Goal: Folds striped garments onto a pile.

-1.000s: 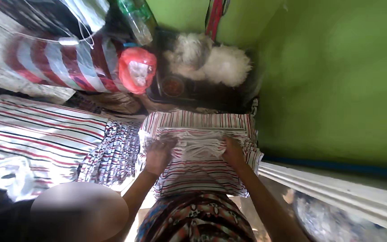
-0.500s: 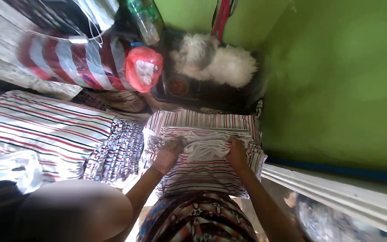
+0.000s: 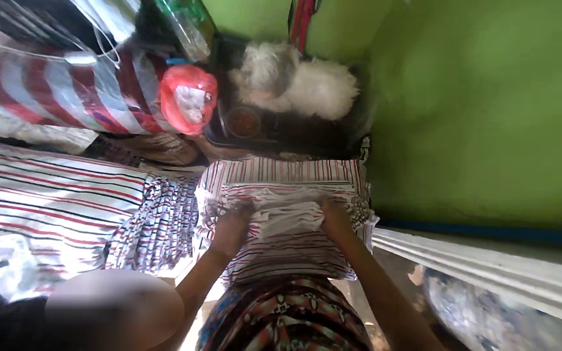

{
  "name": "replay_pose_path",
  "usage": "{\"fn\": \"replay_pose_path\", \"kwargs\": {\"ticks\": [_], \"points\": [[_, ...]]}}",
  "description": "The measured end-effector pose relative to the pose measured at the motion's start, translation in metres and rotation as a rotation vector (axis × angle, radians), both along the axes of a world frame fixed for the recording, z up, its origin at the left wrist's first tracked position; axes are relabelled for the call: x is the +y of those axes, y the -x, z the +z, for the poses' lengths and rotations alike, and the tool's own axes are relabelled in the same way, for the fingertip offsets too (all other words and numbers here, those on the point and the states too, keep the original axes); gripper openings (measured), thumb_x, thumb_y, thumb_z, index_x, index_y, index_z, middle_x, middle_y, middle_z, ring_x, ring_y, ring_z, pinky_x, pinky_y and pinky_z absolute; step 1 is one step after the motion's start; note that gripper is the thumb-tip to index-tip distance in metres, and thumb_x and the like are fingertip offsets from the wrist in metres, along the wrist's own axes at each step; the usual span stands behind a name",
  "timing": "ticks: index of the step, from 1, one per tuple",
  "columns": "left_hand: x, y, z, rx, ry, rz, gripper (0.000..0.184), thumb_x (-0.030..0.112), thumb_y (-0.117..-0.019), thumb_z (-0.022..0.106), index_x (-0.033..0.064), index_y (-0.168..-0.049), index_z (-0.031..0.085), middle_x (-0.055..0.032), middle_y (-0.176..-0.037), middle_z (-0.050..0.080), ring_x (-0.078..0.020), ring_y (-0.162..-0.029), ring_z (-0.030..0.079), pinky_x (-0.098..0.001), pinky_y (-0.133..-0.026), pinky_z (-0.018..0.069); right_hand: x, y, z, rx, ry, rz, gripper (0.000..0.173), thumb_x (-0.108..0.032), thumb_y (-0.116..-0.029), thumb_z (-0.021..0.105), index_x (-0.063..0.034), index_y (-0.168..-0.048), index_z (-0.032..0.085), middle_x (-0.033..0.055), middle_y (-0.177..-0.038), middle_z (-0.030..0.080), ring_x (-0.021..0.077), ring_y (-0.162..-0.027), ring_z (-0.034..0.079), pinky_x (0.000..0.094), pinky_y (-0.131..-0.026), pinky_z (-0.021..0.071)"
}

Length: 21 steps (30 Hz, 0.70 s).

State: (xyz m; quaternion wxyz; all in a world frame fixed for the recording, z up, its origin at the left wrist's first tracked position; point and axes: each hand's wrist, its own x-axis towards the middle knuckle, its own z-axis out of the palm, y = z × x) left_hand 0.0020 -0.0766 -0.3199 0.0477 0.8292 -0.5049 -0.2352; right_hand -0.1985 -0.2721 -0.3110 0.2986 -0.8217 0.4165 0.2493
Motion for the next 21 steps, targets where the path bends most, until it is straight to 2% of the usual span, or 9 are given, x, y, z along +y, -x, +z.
{"fn": "replay_pose_path", "kwargs": {"ticks": [2,5,7,9,11,15,18,21], "points": [[0.007,0.002,-0.012,-0.047,0.122,-0.021,0.036,-0.006,-0.0893,0.062,0.0009,-0.123,0.07,-0.0225,-0.136,0.061,-0.0425,-0.115,0.066,-0.0555,-0.093,0.0556,0.001,0.002,-0.007,-0.023,0.019,-0.014,0.067,-0.007,-0.095,0.064,-0.0042,-0.156,0.037,0.0279,-0.135,0.061,0.0459,-0.125,0.059,0.0606,-0.105,0.046],[0.01,0.003,-0.015,-0.009,0.074,-0.091,0.044,-0.007,-0.0924,0.057,0.0031,-0.134,0.065,-0.0207,-0.147,0.055,-0.042,-0.13,0.057,-0.0547,-0.105,0.0481,0.002,0.003,-0.017,-0.043,0.043,0.001,0.069,-0.007,-0.0943,0.064,-0.0077,-0.157,0.037,0.0271,-0.137,0.06,0.0461,-0.126,0.059,0.061,-0.105,0.0458],[0.007,0.001,-0.015,0.025,0.04,-0.131,0.052,-0.009,-0.0922,0.056,0.0091,-0.141,0.061,-0.0184,-0.153,0.05,-0.0418,-0.135,0.053,-0.0557,-0.107,0.045,0.002,-0.001,-0.017,-0.029,0.05,-0.016,0.068,-0.008,-0.0947,0.064,-0.0099,-0.158,0.038,0.0246,-0.139,0.06,0.0443,-0.127,0.059,0.0601,-0.106,0.0461],[0.006,-0.003,-0.017,0.045,0.053,-0.166,0.067,-0.012,-0.0908,0.054,0.0204,-0.149,0.055,-0.0144,-0.155,0.049,-0.0403,-0.137,0.052,-0.0562,-0.108,0.0439,0.004,-0.002,-0.018,-0.029,0.066,-0.055,0.068,-0.008,-0.0937,0.065,-0.0093,-0.157,0.039,0.0242,-0.139,0.06,0.0442,-0.127,0.059,0.0606,-0.105,0.0464],[0.009,-0.006,-0.02,0.068,0.104,-0.206,0.075,-0.015,-0.088,0.056,0.0251,-0.151,0.052,-0.0128,-0.155,0.049,-0.0409,-0.137,0.052,-0.0578,-0.108,0.0432,0.007,-0.002,-0.018,-0.028,0.078,-0.107,0.07,-0.009,-0.0935,0.066,-0.0081,-0.158,0.037,0.0238,-0.14,0.06,0.0435,-0.127,0.059,0.0599,-0.105,0.047],[0.014,-0.006,-0.028,0.055,0.254,-0.224,0.059,-0.015,-0.0866,0.059,0.0162,-0.137,0.066,-0.0136,-0.146,0.058,-0.0417,-0.13,0.058,-0.0591,-0.104,0.0472,0.009,0.0,-0.023,-0.005,0.074,-0.164,0.07,-0.015,-0.096,0.066,-0.0081,-0.158,0.035,0.0253,-0.14,0.059,0.0448,-0.125,0.06,0.0601,-0.103,0.0474],[0.011,-0.005,-0.027,0.051,0.219,-0.195,0.054,-0.011,-0.0904,0.057,0.0113,-0.138,0.063,-0.0147,-0.145,0.059,-0.0413,-0.13,0.058,-0.0596,-0.105,0.0459,0.003,-0.005,-0.017,0.009,0.011,-0.155,0.068,-0.013,-0.096,0.064,-0.0083,-0.157,0.036,0.0256,-0.139,0.059,0.0447,-0.126,0.06,0.0608,-0.103,0.0471],[0.004,-0.004,-0.021,0.093,0.105,-0.072,0.049,-0.006,-0.0948,0.054,0.0011,-0.143,0.055,-0.0217,-0.147,0.055,-0.0421,-0.135,0.053,-0.0569,-0.111,0.0413,-0.002,-0.001,-0.013,-0.073,-0.042,-0.149,0.054,-0.008,-0.0982,0.06,-0.0034,-0.15,0.046,0.0251,-0.139,0.059,0.0425,-0.128,0.058,0.059,-0.107,0.045]]}}
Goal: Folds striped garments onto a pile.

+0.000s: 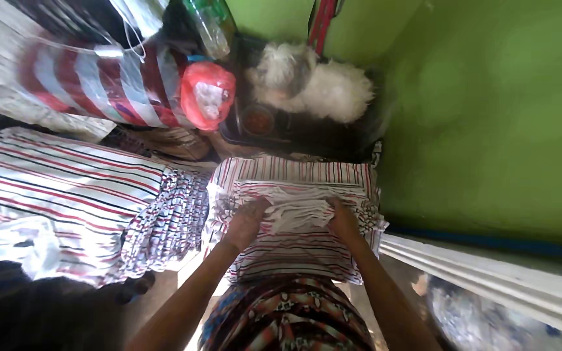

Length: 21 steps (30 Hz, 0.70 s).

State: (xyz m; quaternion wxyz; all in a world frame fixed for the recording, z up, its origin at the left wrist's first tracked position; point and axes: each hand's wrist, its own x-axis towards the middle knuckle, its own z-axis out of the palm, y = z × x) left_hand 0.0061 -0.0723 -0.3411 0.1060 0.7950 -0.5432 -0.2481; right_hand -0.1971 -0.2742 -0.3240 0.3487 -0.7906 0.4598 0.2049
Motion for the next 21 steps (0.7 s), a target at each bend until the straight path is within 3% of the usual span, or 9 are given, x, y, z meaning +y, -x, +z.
{"fn": "replay_pose_path", "kwargs": {"ticks": [3,7,12,14,17,19,21], "points": [[-0.004,-0.002,0.007,0.051,-0.073,0.071,0.056,-0.005,-0.0907,0.06,-0.0006,-0.146,0.051,-0.0254,-0.149,0.051,-0.0438,-0.137,0.05,-0.0554,-0.112,0.041,0.003,0.016,0.001,-0.119,0.013,0.044,0.051,-0.004,-0.0925,0.067,0.0044,-0.141,0.054,0.0272,-0.136,0.06,0.0425,-0.129,0.057,0.0574,-0.109,0.0433],[-0.005,0.001,-0.004,-0.038,0.065,-0.007,0.045,-0.007,-0.0901,0.06,0.004,-0.134,0.064,-0.0243,-0.142,0.056,-0.0465,-0.128,0.056,-0.0586,-0.103,0.0475,0.011,0.032,-0.002,-0.196,0.113,0.101,0.045,-0.003,-0.09,0.069,0.0088,-0.132,0.06,0.0296,-0.134,0.06,0.0436,-0.127,0.058,0.0556,-0.109,0.0445],[-0.008,-0.004,-0.005,-0.057,0.039,-0.151,0.047,-0.011,-0.0881,0.06,0.0022,-0.133,0.064,-0.0204,-0.151,0.051,-0.0473,-0.132,0.053,-0.0629,-0.101,0.0462,0.025,0.048,-0.022,-0.448,0.424,0.149,0.025,0.002,-0.0825,0.073,0.0095,-0.106,0.072,0.0306,-0.131,0.063,0.0503,-0.123,0.059,0.0606,-0.104,0.0467],[-0.005,-0.005,-0.005,-0.061,0.047,-0.188,0.044,-0.011,-0.0896,0.059,0.001,-0.131,0.065,-0.0183,-0.152,0.05,-0.0465,-0.134,0.052,-0.0628,-0.102,0.0455,0.03,0.054,-0.03,-0.523,0.485,0.197,0.026,0.003,-0.0828,0.072,0.0103,-0.107,0.072,0.03,-0.127,0.066,0.0512,-0.123,0.06,0.0624,-0.104,0.0466],[-0.003,-0.002,-0.003,-0.059,0.042,-0.184,0.039,-0.009,-0.0916,0.058,-0.0019,-0.129,0.065,-0.0201,-0.152,0.05,-0.0462,-0.133,0.052,-0.0626,-0.103,0.0453,0.032,0.059,-0.027,-0.544,0.457,0.241,0.02,0.007,-0.0831,0.069,0.0132,-0.102,0.07,0.032,-0.11,0.07,0.0507,-0.111,0.066,0.0603,-0.098,0.0511],[-0.004,-0.002,-0.002,-0.038,0.028,-0.158,0.04,-0.009,-0.0902,0.059,-0.003,-0.129,0.065,-0.0229,-0.152,0.049,-0.0468,-0.133,0.053,-0.0621,-0.104,0.0452,0.03,0.06,-0.026,-0.567,0.468,0.259,0.017,0.008,-0.0815,0.07,0.0127,-0.098,0.069,0.0317,-0.106,0.07,0.0504,-0.107,0.067,0.0599,-0.094,0.0531],[-0.006,-0.003,0.001,-0.007,-0.006,-0.147,0.04,-0.008,-0.0911,0.059,-0.0033,-0.13,0.064,-0.0231,-0.153,0.047,-0.0461,-0.135,0.05,-0.0616,-0.106,0.0431,0.028,0.057,-0.022,-0.528,0.439,0.258,0.02,0.006,-0.0833,0.07,0.0124,-0.102,0.069,0.0325,-0.111,0.069,0.0509,-0.11,0.066,0.0601,-0.097,0.0521]]}}
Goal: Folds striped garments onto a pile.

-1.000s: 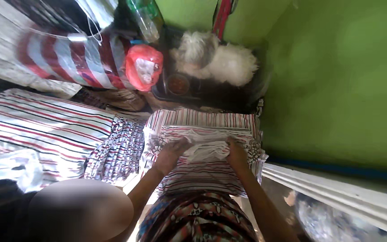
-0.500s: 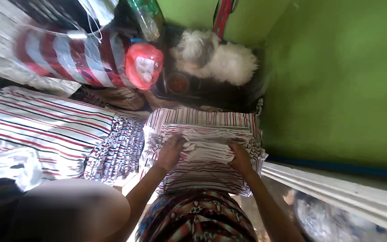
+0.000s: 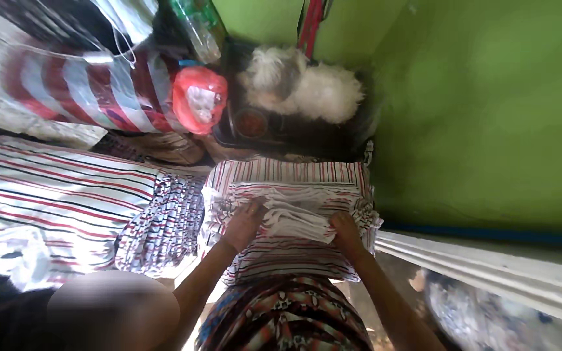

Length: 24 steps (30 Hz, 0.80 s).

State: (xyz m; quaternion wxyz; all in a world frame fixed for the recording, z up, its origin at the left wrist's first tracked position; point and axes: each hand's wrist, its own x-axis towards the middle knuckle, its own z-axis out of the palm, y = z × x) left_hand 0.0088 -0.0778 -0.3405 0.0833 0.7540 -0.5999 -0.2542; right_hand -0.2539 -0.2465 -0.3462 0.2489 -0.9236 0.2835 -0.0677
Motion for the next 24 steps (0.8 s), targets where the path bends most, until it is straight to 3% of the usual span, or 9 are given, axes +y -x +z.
{"fn": "replay_pose_path", "kwargs": {"ticks": [3,5,7,9,11,14,17,21,24], "points": [[0.007,0.0,0.0,0.067,0.132,0.023,0.033,-0.008,-0.0922,0.057,-0.0018,-0.122,0.07,-0.0239,-0.143,0.057,-0.0464,-0.129,0.056,-0.0611,-0.105,0.0448,-0.011,-0.018,0.018,0.267,-0.206,-0.069,0.034,0.004,-0.0925,0.061,0.0142,-0.125,0.061,0.0339,-0.131,0.06,0.0486,-0.129,0.055,0.0563,-0.111,0.042],[0.014,0.002,-0.008,0.076,0.345,0.062,0.029,-0.009,-0.0887,0.06,-0.0001,-0.112,0.076,-0.024,-0.125,0.068,-0.0446,-0.116,0.065,-0.0588,-0.098,0.0518,-0.019,-0.03,0.019,0.349,-0.294,-0.157,0.042,0.003,-0.0975,0.054,0.0121,-0.138,0.052,0.032,-0.138,0.056,0.0451,-0.132,0.053,0.0533,-0.114,0.0407],[0.015,0.004,-0.007,0.068,0.368,0.131,0.033,-0.011,-0.0865,0.06,-0.0018,-0.115,0.073,-0.0247,-0.12,0.07,-0.0446,-0.113,0.067,-0.0574,-0.098,0.0528,-0.023,-0.038,0.012,0.349,-0.295,-0.216,0.05,0.001,-0.0993,0.053,0.008,-0.148,0.044,0.0301,-0.142,0.055,0.0429,-0.134,0.054,0.0521,-0.114,0.0412],[0.009,0.007,0.002,0.049,0.189,0.242,0.039,-0.006,-0.0917,0.059,-0.0064,-0.131,0.061,-0.0261,-0.127,0.066,-0.0449,-0.119,0.063,-0.0561,-0.104,0.0489,-0.026,-0.044,0.008,0.356,-0.294,-0.243,0.053,0.001,-0.0991,0.053,0.0069,-0.151,0.041,0.0299,-0.143,0.054,0.0427,-0.134,0.053,0.0522,-0.114,0.0412],[-0.001,0.009,0.009,0.035,0.022,0.331,0.044,0.0,-0.0955,0.058,-0.0028,-0.14,0.056,-0.0261,-0.135,0.061,-0.0449,-0.127,0.058,-0.056,-0.109,0.0444,-0.029,-0.05,0.009,0.399,-0.307,-0.254,0.054,0.002,-0.097,0.055,0.0061,-0.15,0.042,0.0294,-0.143,0.054,0.0428,-0.135,0.052,0.053,-0.114,0.0409],[-0.006,0.011,0.01,-0.02,0.082,0.279,0.031,0.001,-0.0943,0.06,0.0013,-0.123,0.071,-0.026,-0.132,0.064,-0.0479,-0.125,0.058,-0.0617,-0.105,0.0446,-0.034,-0.053,0.011,0.441,-0.318,-0.238,0.059,0.004,-0.094,0.058,0.0045,-0.151,0.042,0.0292,-0.145,0.052,0.0439,-0.136,0.051,0.0552,-0.114,0.0402],[-0.002,0.005,0.002,-0.07,0.215,0.151,0.025,-0.003,-0.09,0.063,0.0017,-0.111,0.075,-0.0254,-0.128,0.066,-0.0498,-0.122,0.059,-0.0645,-0.099,0.0469,-0.039,-0.05,0.006,0.424,-0.351,-0.206,0.067,0.004,-0.091,0.062,0.0016,-0.154,0.039,0.0287,-0.147,0.052,0.0443,-0.136,0.05,0.0565,-0.114,0.0398],[-0.003,-0.001,-0.009,-0.05,0.273,0.118,0.028,-0.005,-0.0879,0.064,0.0027,-0.112,0.075,-0.0238,-0.129,0.065,-0.0476,-0.122,0.06,-0.0632,-0.098,0.0485,-0.042,-0.049,0.005,0.421,-0.354,-0.159,0.057,0.004,-0.092,0.061,0.0011,-0.147,0.048,0.0264,-0.141,0.057,0.0429,-0.133,0.054,0.0572,-0.112,0.0414],[-0.006,-0.001,-0.009,-0.064,0.244,0.126,0.029,-0.003,-0.0901,0.062,0.004,-0.115,0.075,-0.0223,-0.132,0.064,-0.0461,-0.125,0.059,-0.0628,-0.1,0.0476,-0.039,-0.045,0.01,0.442,-0.333,-0.125,0.057,0.004,-0.0917,0.06,0.0018,-0.147,0.049,0.0272,-0.143,0.055,0.0434,-0.133,0.053,0.057,-0.112,0.041]]}}
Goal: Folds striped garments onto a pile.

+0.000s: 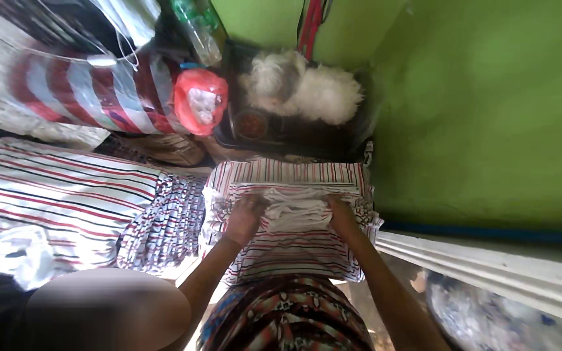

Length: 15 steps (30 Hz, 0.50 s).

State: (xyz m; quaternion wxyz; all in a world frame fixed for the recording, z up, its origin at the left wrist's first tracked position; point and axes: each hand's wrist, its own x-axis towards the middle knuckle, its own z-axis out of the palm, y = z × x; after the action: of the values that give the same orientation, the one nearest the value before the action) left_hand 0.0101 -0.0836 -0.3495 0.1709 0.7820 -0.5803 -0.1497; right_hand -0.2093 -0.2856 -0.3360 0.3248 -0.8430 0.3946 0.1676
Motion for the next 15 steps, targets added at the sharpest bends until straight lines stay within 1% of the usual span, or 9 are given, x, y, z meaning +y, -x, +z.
{"fn": "replay_pose_path", "kwargs": {"ticks": [1,3,5,7,9,10,12,14,15], "points": [[0.0,0.0,0.0,-0.013,0.002,0.0,0.028,-0.003,-0.0898,0.063,0.0039,-0.114,0.075,-0.0226,-0.132,0.064,-0.0467,-0.124,0.059,-0.0634,-0.1,0.0477,0.003,0.003,0.003,-0.006,0.017,0.008,0.055,0.002,-0.0915,0.063,0.004,-0.145,0.051,0.0286,-0.144,0.054,0.0442,-0.134,0.052,0.0566,-0.113,0.0406],[0.001,0.0,-0.001,-0.031,0.008,-0.002,0.027,-0.003,-0.0876,0.066,0.003,-0.113,0.075,-0.0243,-0.132,0.064,-0.0487,-0.125,0.058,-0.0662,-0.099,0.0464,0.01,0.013,0.009,-0.07,0.071,0.018,0.047,0.002,-0.0884,0.068,0.0097,-0.134,0.059,0.0322,-0.142,0.053,0.0473,-0.134,0.05,0.0569,-0.113,0.0403],[0.001,0.0,-0.001,-0.028,-0.016,0.002,0.033,-0.004,-0.0858,0.067,0.0049,-0.116,0.075,-0.0241,-0.136,0.062,-0.0502,-0.128,0.055,-0.0679,-0.101,0.0435,0.017,0.023,0.013,-0.136,0.113,0.041,0.04,0.004,-0.0861,0.069,0.0122,-0.125,0.064,0.0328,-0.142,0.052,0.0494,-0.136,0.048,0.0585,-0.113,0.0385],[-0.001,0.0,0.0,-0.028,-0.034,-0.02,0.038,-0.006,-0.086,0.066,0.007,-0.121,0.074,-0.0226,-0.14,0.059,-0.0503,-0.131,0.052,-0.0683,-0.104,0.0406,0.023,0.033,0.013,-0.188,0.144,0.079,0.038,0.007,-0.0858,0.067,0.0132,-0.124,0.064,0.0326,-0.14,0.056,0.0504,-0.135,0.049,0.0599,-0.113,0.0375],[-0.003,0.0,-0.001,-0.041,-0.028,-0.072,0.039,-0.008,-0.0868,0.064,0.0061,-0.122,0.074,-0.0207,-0.143,0.058,-0.0485,-0.135,0.051,-0.0672,-0.109,0.038,0.025,0.039,0.01,-0.224,0.174,0.121,0.035,0.006,-0.0854,0.068,0.0134,-0.119,0.065,0.0331,-0.128,0.063,0.0508,-0.127,0.056,0.0598,-0.11,0.041],[-0.004,0.0,0.0,-0.04,-0.037,-0.092,0.038,-0.009,-0.0876,0.062,0.0047,-0.122,0.073,-0.0204,-0.143,0.059,-0.0478,-0.136,0.05,-0.0668,-0.11,0.0363,0.026,0.04,0.011,-0.227,0.173,0.136,0.034,0.006,-0.0861,0.068,0.0135,-0.119,0.065,0.0334,-0.125,0.064,0.0511,-0.126,0.057,0.0595,-0.111,0.0405],[-0.005,-0.001,0.002,-0.028,-0.058,-0.126,0.035,-0.01,-0.089,0.06,0.0013,-0.12,0.072,-0.0207,-0.141,0.06,-0.0472,-0.136,0.05,-0.0671,-0.113,0.0331,0.026,0.041,0.01,-0.268,0.199,0.142,0.031,0.006,-0.0858,0.068,0.0131,-0.115,0.067,0.0333,-0.121,0.066,0.0513,-0.122,0.059,0.0595,-0.11,0.0419],[0.001,-0.001,-0.001,-0.015,0.018,-0.155,0.03,-0.01,-0.0881,0.062,-0.0008,-0.114,0.074,-0.0214,-0.134,0.064,-0.0474,-0.131,0.054,-0.0675,-0.112,0.0349,0.026,0.04,0.01,-0.286,0.222,0.136,0.027,0.007,-0.0864,0.067,0.0132,-0.113,0.067,0.0334,-0.12,0.066,0.0515,-0.12,0.06,0.06,-0.108,0.0431],[0.006,0.0,-0.002,0.008,0.073,-0.162,0.026,-0.009,-0.0882,0.062,-0.0018,-0.11,0.075,-0.0225,-0.129,0.067,-0.0479,-0.127,0.057,-0.0668,-0.11,0.0383,0.025,0.038,0.011,-0.267,0.213,0.134,0.028,0.007,-0.0881,0.064,0.0132,-0.115,0.066,0.0332,-0.121,0.066,0.0509,-0.121,0.06,0.0596,-0.108,0.0428]]}}
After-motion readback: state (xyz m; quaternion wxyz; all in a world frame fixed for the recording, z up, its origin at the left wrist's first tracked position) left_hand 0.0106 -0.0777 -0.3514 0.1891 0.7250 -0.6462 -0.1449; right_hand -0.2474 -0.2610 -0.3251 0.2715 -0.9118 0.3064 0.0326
